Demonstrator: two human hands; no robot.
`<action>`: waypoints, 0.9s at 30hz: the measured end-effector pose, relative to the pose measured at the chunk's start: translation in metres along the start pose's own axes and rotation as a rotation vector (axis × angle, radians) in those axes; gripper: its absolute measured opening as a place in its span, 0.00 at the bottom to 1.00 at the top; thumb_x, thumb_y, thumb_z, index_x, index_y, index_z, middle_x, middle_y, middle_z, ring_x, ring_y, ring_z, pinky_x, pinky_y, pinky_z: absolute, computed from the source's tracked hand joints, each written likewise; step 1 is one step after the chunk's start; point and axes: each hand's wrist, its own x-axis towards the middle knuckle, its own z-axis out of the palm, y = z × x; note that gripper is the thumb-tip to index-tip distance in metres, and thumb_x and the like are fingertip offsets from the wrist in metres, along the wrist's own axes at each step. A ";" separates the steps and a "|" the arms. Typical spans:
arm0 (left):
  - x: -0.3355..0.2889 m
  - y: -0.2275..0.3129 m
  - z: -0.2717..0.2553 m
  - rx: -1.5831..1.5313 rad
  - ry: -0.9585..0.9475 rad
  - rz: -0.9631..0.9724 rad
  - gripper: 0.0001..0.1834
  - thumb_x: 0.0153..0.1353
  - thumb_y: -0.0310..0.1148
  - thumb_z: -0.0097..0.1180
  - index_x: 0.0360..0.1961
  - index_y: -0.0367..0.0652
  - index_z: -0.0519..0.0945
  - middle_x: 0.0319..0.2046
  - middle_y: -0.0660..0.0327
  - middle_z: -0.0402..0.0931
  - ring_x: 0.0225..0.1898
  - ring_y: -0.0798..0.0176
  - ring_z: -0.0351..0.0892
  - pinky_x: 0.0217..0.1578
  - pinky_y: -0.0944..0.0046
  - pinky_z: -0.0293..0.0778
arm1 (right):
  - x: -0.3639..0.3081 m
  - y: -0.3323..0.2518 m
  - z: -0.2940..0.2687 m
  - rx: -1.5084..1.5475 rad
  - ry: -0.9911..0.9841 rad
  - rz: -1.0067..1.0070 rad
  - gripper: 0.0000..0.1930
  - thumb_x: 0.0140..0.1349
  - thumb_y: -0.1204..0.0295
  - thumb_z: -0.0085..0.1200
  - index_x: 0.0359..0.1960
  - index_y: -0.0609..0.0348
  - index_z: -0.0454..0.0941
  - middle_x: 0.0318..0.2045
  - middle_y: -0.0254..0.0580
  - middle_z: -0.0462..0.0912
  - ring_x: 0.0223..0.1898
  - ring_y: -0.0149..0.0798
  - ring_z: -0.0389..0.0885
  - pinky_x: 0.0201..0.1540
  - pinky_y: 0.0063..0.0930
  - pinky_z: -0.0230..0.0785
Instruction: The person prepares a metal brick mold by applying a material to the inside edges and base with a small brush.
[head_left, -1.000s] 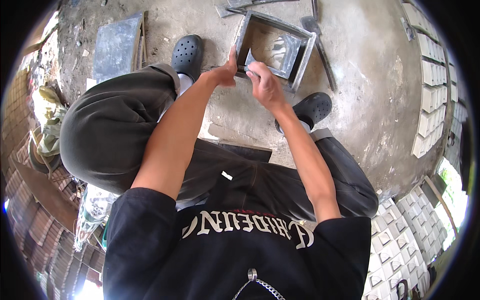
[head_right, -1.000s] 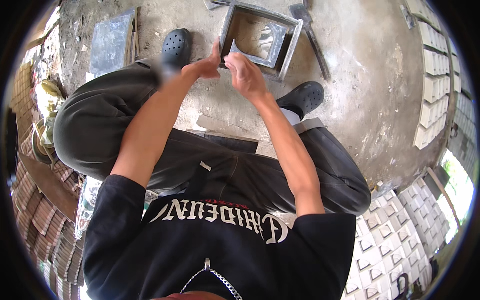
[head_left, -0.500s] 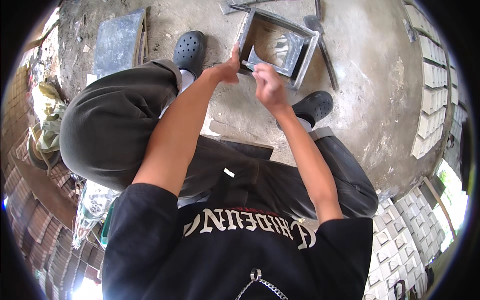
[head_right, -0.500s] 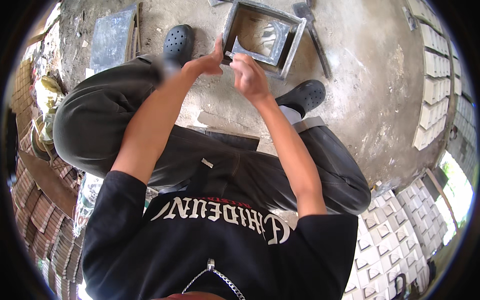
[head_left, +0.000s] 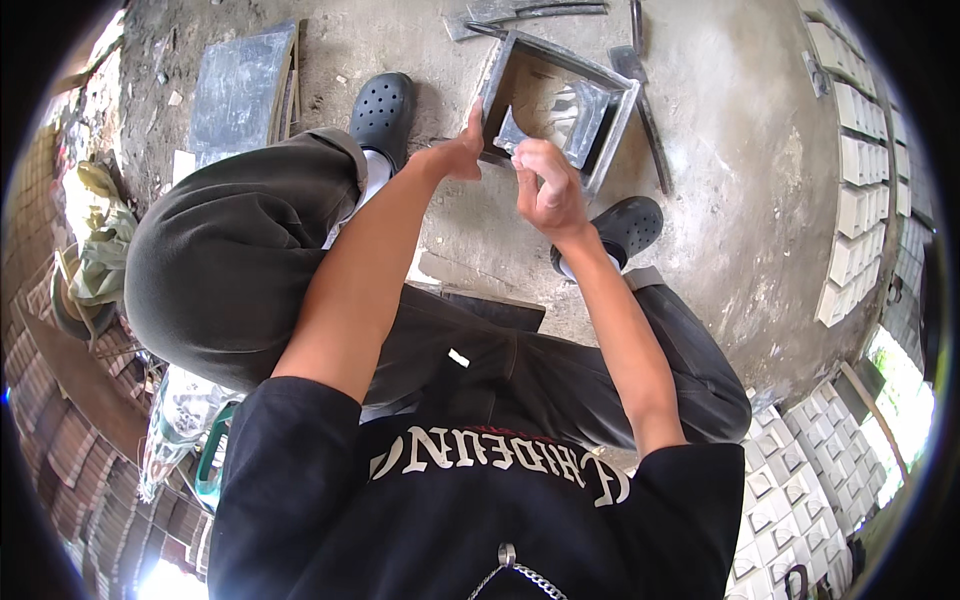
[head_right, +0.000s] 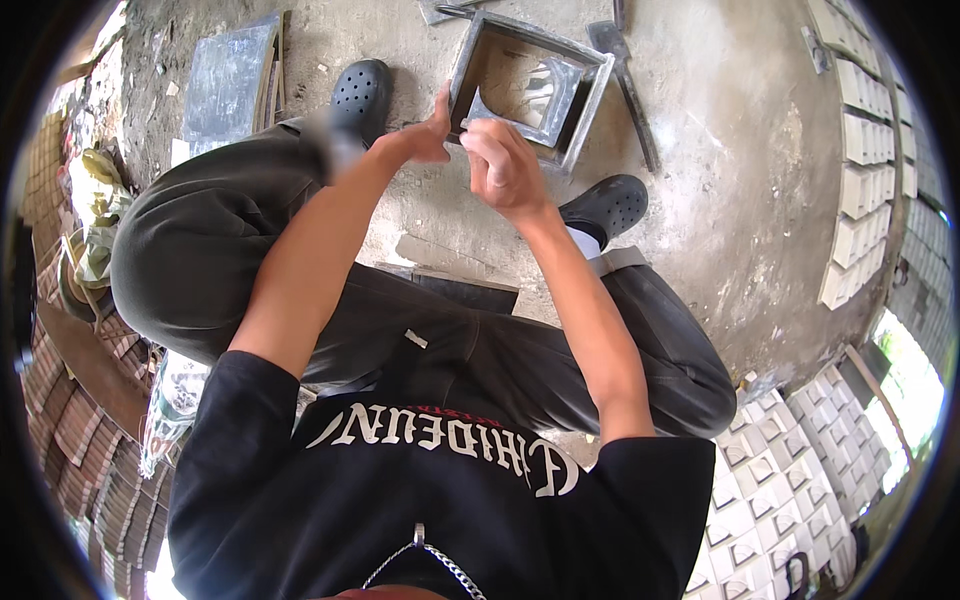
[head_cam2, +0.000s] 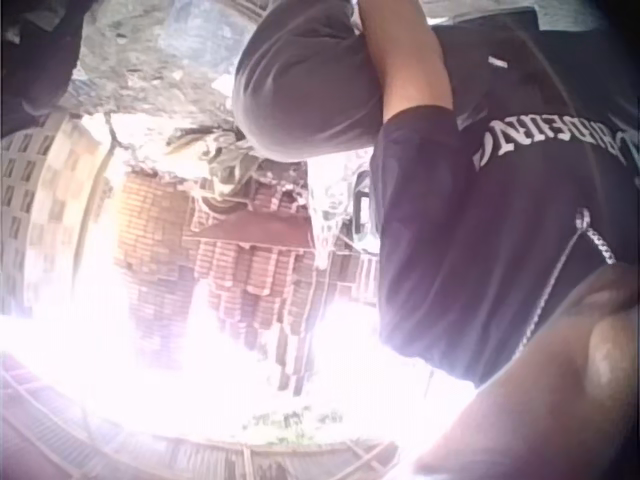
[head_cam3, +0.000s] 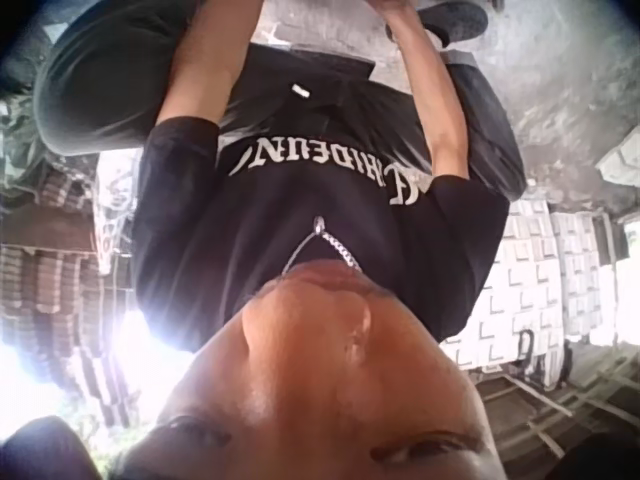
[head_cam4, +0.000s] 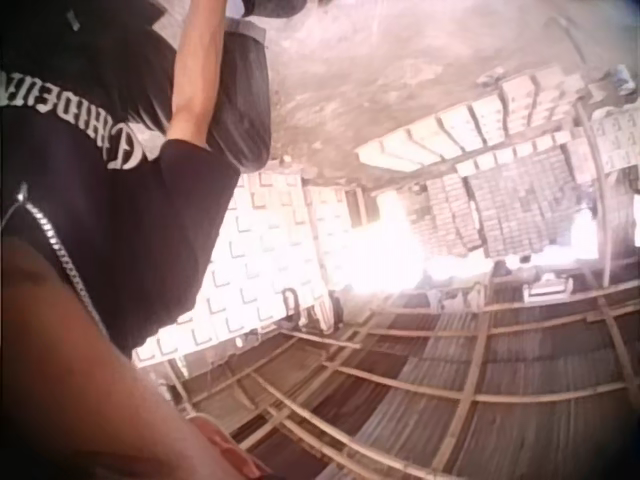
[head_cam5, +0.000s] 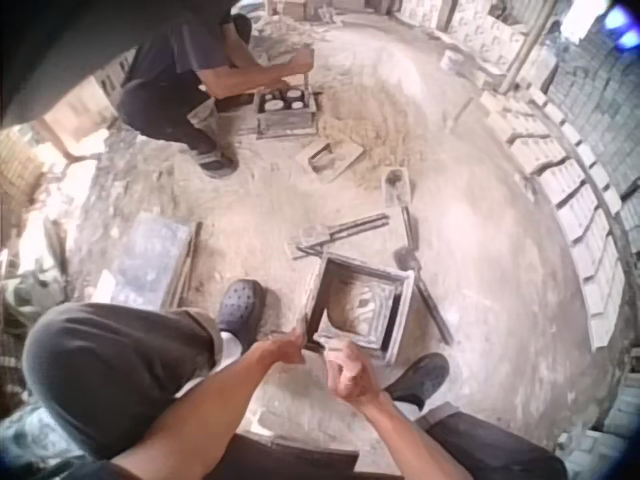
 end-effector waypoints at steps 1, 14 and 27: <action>0.000 0.004 0.006 -0.003 -0.013 -0.006 0.67 0.52 0.27 0.60 0.65 0.39 0.08 0.59 0.30 0.67 0.59 0.39 0.72 0.62 0.53 0.64 | -0.018 0.004 0.001 0.003 -0.018 0.093 0.16 0.59 0.86 0.53 0.47 0.59 0.66 0.36 0.51 0.79 0.37 0.53 0.81 0.38 0.37 0.75; 0.021 -0.032 0.023 -0.036 0.024 0.157 0.70 0.49 0.24 0.62 0.64 0.42 0.07 0.57 0.29 0.67 0.57 0.40 0.74 0.59 0.54 0.67 | 0.028 -0.010 0.031 0.319 0.140 0.791 0.23 0.65 0.64 0.56 0.14 0.68 0.74 0.09 0.30 0.64 0.15 0.21 0.60 0.18 0.27 0.50; 0.024 -0.017 0.022 -0.069 0.006 0.115 0.72 0.49 0.26 0.65 0.63 0.38 0.06 0.62 0.25 0.58 0.66 0.41 0.64 0.67 0.56 0.59 | -0.004 0.004 0.046 0.071 0.359 0.598 0.23 0.67 0.67 0.52 0.13 0.66 0.71 0.10 0.32 0.68 0.15 0.26 0.63 0.20 0.29 0.55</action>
